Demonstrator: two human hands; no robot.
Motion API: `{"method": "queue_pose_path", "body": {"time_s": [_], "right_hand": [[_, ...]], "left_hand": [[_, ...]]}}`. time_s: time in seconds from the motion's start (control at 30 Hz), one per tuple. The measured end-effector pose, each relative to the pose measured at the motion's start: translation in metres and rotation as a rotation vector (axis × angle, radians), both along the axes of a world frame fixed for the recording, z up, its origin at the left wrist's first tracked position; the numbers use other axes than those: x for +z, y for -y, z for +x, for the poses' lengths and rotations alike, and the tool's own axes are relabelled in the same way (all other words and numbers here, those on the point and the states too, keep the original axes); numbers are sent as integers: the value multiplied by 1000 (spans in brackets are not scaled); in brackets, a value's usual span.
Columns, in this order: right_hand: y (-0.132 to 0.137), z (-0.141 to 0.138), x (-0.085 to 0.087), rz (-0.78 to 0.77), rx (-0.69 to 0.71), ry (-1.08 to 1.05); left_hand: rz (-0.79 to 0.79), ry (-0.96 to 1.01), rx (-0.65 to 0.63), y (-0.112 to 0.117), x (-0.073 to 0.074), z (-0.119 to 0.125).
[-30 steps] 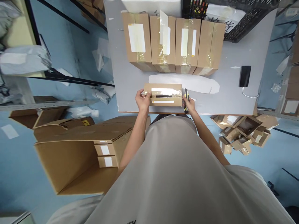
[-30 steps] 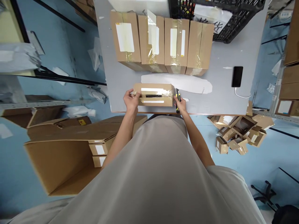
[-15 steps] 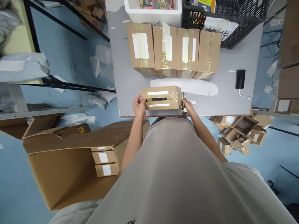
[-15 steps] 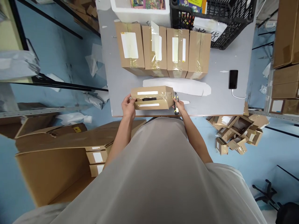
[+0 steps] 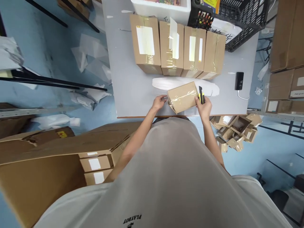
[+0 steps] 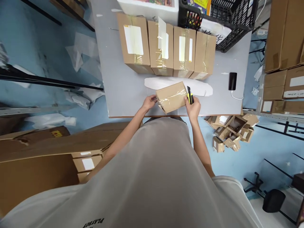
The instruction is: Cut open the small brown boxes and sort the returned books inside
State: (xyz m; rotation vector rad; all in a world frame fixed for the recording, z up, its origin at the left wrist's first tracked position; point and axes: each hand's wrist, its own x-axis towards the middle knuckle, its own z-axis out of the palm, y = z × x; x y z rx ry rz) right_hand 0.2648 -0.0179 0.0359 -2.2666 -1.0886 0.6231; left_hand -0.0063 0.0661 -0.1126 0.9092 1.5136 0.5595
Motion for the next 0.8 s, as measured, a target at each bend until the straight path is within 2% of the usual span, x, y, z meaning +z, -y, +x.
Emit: {"method": "queue_pose_path", "body": {"time_s": [0.1, 0.2, 0.3, 0.4, 0.47, 0.6, 0.8], "right_hand": [[4, -3, -5, -37, 38, 107], [7, -7, -4, -49, 56, 180], [12, -14, 10, -5, 70, 246], [21, -30, 31, -33, 172, 171], [27, -46, 45, -109, 320, 96], [29, -79, 61, -236, 579, 65], [16, -102, 64, -348, 621, 125]], "left_hand": [[61, -6, 81, -9, 13, -7], [219, 17, 116, -19, 41, -14], [368, 21, -11, -27, 74, -7], [438, 27, -159, -32, 95, 3], [438, 44, -212, -34, 99, 7], [414, 73, -244, -39, 94, 3], [418, 79, -258, -40, 94, -1]]}}
